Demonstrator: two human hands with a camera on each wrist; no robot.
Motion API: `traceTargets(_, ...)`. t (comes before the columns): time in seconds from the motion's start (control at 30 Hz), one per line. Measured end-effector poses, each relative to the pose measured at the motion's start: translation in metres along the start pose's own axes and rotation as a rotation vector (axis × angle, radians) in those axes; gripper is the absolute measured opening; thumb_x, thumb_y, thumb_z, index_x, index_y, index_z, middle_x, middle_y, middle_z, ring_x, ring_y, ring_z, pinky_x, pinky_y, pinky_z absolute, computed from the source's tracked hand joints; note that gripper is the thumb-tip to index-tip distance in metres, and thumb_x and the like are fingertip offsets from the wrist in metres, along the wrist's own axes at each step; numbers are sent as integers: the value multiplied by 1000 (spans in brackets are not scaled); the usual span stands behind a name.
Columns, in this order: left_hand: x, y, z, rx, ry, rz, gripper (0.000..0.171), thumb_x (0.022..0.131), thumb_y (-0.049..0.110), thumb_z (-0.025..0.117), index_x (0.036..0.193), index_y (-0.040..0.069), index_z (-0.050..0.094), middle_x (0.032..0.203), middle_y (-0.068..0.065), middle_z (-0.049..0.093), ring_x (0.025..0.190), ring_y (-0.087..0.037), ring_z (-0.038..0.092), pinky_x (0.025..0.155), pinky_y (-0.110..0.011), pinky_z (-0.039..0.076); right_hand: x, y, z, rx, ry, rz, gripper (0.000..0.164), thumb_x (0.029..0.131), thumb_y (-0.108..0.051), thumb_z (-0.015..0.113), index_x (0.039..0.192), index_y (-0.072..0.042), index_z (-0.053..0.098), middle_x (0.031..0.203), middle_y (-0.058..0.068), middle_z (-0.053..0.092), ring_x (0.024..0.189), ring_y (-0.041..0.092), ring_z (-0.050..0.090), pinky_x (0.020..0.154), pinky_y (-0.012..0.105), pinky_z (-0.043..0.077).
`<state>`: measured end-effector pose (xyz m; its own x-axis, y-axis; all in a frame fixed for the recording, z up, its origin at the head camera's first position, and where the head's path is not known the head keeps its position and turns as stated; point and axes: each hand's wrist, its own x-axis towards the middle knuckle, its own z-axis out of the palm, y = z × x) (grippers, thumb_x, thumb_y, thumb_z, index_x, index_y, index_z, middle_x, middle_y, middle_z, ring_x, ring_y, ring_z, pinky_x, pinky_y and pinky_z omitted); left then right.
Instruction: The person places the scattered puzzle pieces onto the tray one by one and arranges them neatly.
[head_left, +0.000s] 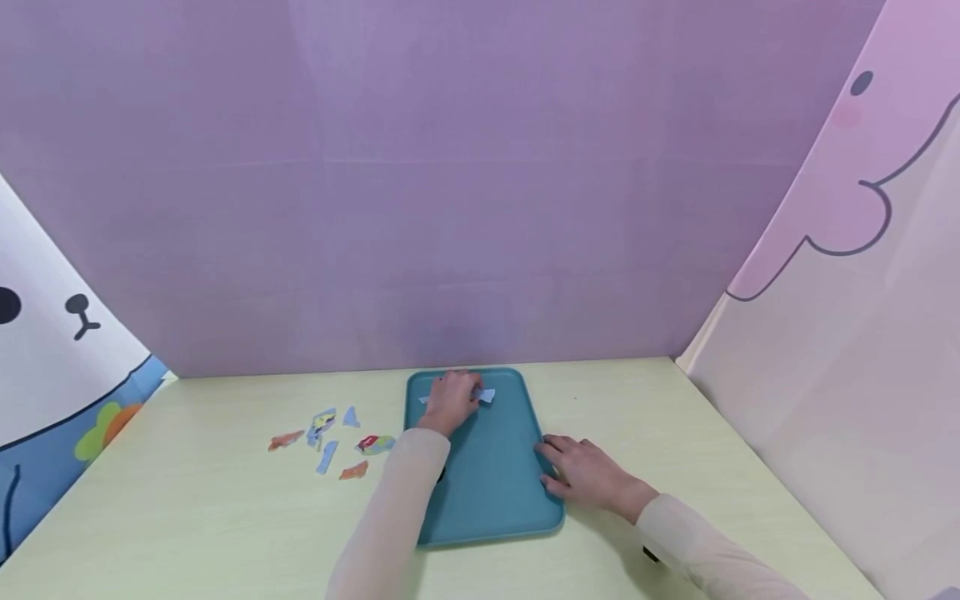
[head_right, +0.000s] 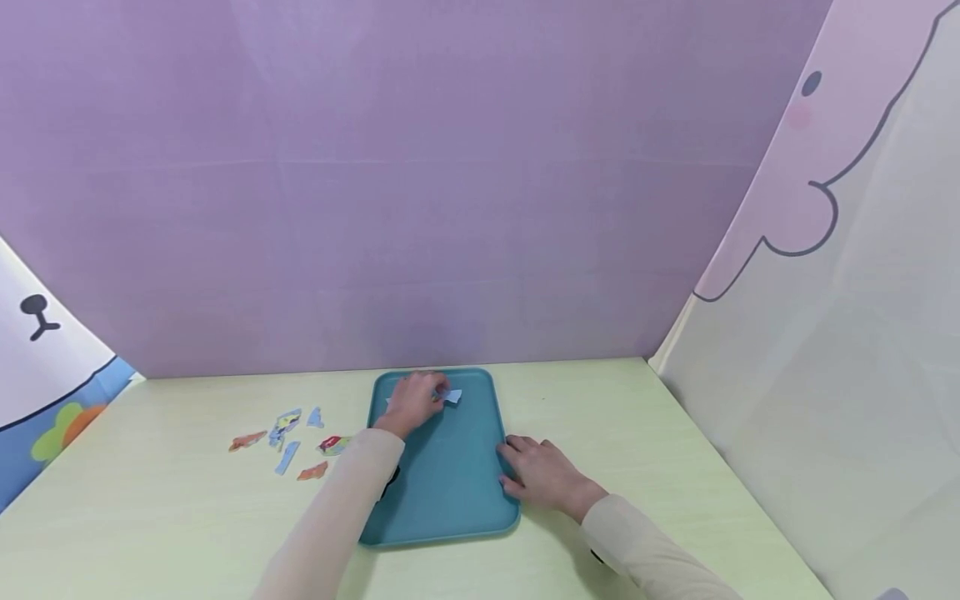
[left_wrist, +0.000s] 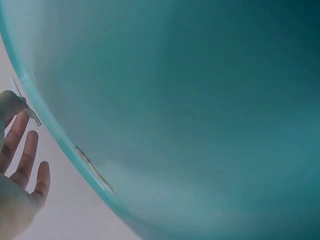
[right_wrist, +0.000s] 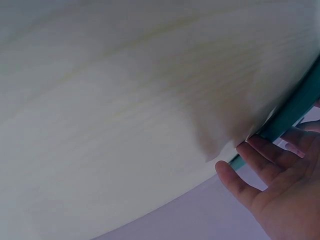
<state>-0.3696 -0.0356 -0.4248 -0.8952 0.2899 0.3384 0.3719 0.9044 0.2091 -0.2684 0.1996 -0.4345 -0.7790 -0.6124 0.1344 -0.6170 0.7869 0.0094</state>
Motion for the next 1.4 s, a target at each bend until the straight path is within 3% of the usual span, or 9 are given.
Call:
traceTargets(0.37, -1, -2, -1, -20, 23, -28, 19, 80, 16, 69, 99, 17, 68, 97, 0, 66, 89, -20, 60, 78, -41, 46, 0, -1, 2, -1, 0, -14, 48, 88, -34, 55, 126, -6, 51, 127, 14, 53, 115, 27, 52, 83, 44, 48)
traceTargets(0.7, -1, -1, 1, 22, 9, -21, 23, 80, 18, 70, 102, 18, 66, 98, 0, 66, 91, -21, 58, 81, -41, 43, 0, -4, 3, -4, 4, -23, 47, 88, -34, 54, 126, -5, 51, 126, 14, 53, 114, 27, 53, 82, 44, 48)
traceTargets(0.87, 0, -2, -1, 44, 4, -47, 27, 80, 19, 70, 106, 19, 65, 99, 0, 66, 92, -21, 58, 82, -42, 43, 1, -3, 1, 1, 11, -20, 48, 88, -33, 56, 126, -5, 51, 126, 15, 53, 114, 28, 53, 82, 44, 48)
traceTargets(1.4, 4, -14, -27, 27, -25, -21, 26, 80, 16, 68, 107, 17, 66, 97, -1, 67, 91, -20, 61, 83, -45, 45, -1, -1, -2, 22, -21, 19, 48, 89, -34, 54, 127, -6, 50, 129, 15, 51, 118, 29, 50, 86, 46, 46)
